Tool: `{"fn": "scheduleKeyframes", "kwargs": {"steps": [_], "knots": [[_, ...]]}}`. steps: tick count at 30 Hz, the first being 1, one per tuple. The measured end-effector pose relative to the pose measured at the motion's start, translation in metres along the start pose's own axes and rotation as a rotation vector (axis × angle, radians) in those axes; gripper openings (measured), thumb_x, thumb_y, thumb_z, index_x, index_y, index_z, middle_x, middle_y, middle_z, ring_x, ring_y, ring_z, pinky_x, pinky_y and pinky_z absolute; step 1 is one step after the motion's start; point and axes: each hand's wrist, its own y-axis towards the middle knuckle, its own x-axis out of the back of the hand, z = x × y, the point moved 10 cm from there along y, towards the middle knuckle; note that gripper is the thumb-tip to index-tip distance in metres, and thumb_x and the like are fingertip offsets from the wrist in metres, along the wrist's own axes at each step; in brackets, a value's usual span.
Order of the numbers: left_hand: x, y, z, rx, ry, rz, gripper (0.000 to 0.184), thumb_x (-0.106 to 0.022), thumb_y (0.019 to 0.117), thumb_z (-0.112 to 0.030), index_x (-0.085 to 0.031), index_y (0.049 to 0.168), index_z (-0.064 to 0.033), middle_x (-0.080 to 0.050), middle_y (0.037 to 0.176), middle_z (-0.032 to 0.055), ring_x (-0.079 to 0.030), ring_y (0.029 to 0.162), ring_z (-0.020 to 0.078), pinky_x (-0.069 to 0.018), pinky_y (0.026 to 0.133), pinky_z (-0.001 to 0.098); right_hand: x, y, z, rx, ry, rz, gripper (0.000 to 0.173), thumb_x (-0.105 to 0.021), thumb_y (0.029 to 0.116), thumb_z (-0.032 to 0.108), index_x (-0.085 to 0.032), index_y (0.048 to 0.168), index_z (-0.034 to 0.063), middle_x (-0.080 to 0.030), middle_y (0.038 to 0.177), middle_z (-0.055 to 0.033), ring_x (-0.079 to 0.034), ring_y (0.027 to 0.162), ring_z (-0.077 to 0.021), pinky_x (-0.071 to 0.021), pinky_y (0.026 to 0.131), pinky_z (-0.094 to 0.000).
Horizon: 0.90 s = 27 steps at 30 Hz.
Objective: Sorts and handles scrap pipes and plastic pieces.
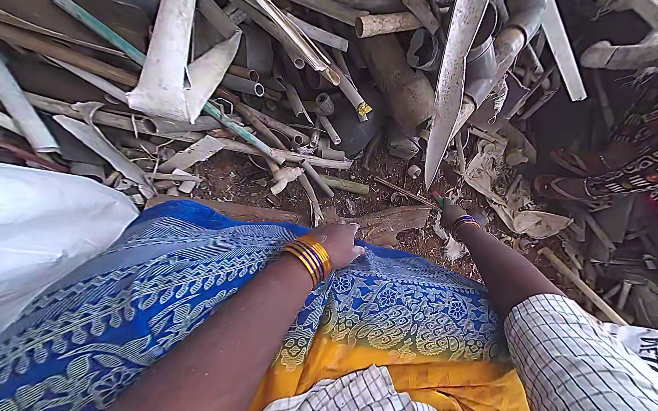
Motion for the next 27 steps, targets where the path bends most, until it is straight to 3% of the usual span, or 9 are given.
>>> {"fn": "scheduleKeyframes", "kwargs": {"steps": [4, 7, 9, 13, 17, 19, 22, 24, 27], "knots": [[0.000, 0.002, 0.001, -0.006, -0.006, -0.010, 0.063, -0.053, 0.1074, -0.041, -0.039, 0.157, -0.0044, -0.051, 0.150, 0.0229, -0.051, 0.138, 0.0380, -0.0385, 0.114, 0.0577, -0.001, 0.006, -0.007, -0.030, 0.080, 0.004, 0.068, -0.059, 0.0990, 0.007, -0.025, 0.157, -0.0034, -0.055, 0.139, -0.0349, -0.058, 0.128, -0.0490, -0.0454, 0.105, -0.0639], [0.002, -0.002, -0.003, -0.009, -0.015, 0.001, 0.062, -0.052, 0.1079, -0.040, -0.039, 0.157, -0.0053, -0.049, 0.152, 0.0223, -0.048, 0.141, 0.0367, -0.0371, 0.115, 0.0574, -0.008, 0.018, -0.015, 0.032, 0.176, 0.004, 0.063, -0.057, 0.1007, 0.008, -0.032, 0.158, 0.0094, -0.058, 0.138, -0.0310, -0.060, 0.125, -0.0481, -0.0457, 0.103, -0.0660], [0.003, -0.002, -0.005, -0.016, -0.013, 0.000, 0.062, -0.052, 0.1079, -0.040, -0.039, 0.157, -0.0056, -0.049, 0.152, 0.0221, -0.048, 0.142, 0.0365, -0.0369, 0.116, 0.0574, -0.010, 0.026, -0.012, 0.134, 0.282, 0.007, 0.057, -0.061, 0.0992, 0.006, -0.042, 0.153, 0.0081, -0.060, 0.134, -0.0312, -0.061, 0.120, -0.0480, -0.0466, 0.100, -0.0644], [0.008, -0.003, -0.004, 0.009, -0.065, -0.055, 0.068, -0.055, 0.1065, -0.041, -0.036, 0.157, -0.0002, -0.052, 0.148, 0.0249, -0.052, 0.137, 0.0390, -0.0388, 0.114, 0.0578, -0.003, -0.001, 0.019, 0.344, 0.389, 0.090, 0.055, -0.065, 0.0973, 0.002, -0.045, 0.149, 0.0013, -0.059, 0.134, -0.0297, -0.060, 0.120, -0.0407, -0.0456, 0.104, -0.0555], [0.042, -0.016, 0.009, 0.018, -0.616, -0.416, 0.087, -0.057, 0.1043, -0.047, -0.018, 0.159, 0.0076, -0.050, 0.149, 0.0292, -0.051, 0.138, 0.0412, -0.0383, 0.116, 0.0547, 0.031, -0.057, 0.067, 0.559, 0.619, 0.132, 0.052, -0.060, 0.0920, -0.012, -0.049, 0.142, -0.0012, -0.060, 0.130, -0.0204, -0.062, 0.108, -0.0200, -0.0508, 0.095, -0.0355], [0.063, -0.034, 0.014, -0.127, -0.984, -0.677, 0.084, -0.058, 0.1049, -0.042, -0.017, 0.160, 0.0057, -0.051, 0.148, 0.0290, -0.053, 0.135, 0.0391, -0.0423, 0.113, 0.0520, 0.051, -0.095, 0.088, 0.655, 0.712, 0.146, 0.049, -0.059, 0.0903, -0.015, -0.051, 0.137, -0.0042, -0.061, 0.125, -0.0178, -0.061, 0.104, -0.0141, -0.0514, 0.093, -0.0305], [0.081, -0.056, 0.004, -0.482, -1.323, -0.796, 0.057, -0.059, 0.1050, -0.022, -0.036, 0.152, -0.0003, -0.055, 0.142, 0.0183, -0.060, 0.123, 0.0217, -0.0505, 0.104, 0.0376, 0.072, -0.152, 0.105, 0.751, 0.677, 0.149, 0.044, -0.060, 0.0925, -0.009, -0.052, 0.135, -0.0058, -0.063, 0.118, -0.0142, -0.061, 0.100, -0.0080, -0.0508, 0.091, -0.0252], [0.083, -0.064, 0.001, -0.549, -1.414, -0.815, 0.032, -0.063, 0.1015, -0.012, -0.053, 0.129, 0.0013, -0.064, 0.117, 0.0099, -0.064, 0.101, 0.0109, -0.0545, 0.091, 0.0296, 0.074, -0.184, 0.109, 0.783, 0.621, 0.136, 0.043, -0.060, 0.0941, -0.003, -0.052, 0.136, -0.0049, -0.063, 0.114, -0.0125, -0.061, 0.096, -0.0075, -0.0513, 0.089, -0.0253], [0.082, -0.069, 0.004, -0.542, -1.477, -0.836, 0.033, -0.068, 0.0983, -0.008, -0.057, 0.127, 0.0043, -0.065, 0.111, 0.0098, -0.063, 0.097, 0.0104, -0.0532, 0.090, 0.0294, 0.076, -0.220, 0.105, 0.760, 0.579, 0.022, 0.050, -0.057, 0.0982, 0.006, -0.046, 0.146, -0.0020, -0.065, 0.118, -0.0187, -0.066, 0.097, -0.0170, -0.0547, 0.090, -0.0341]]}}
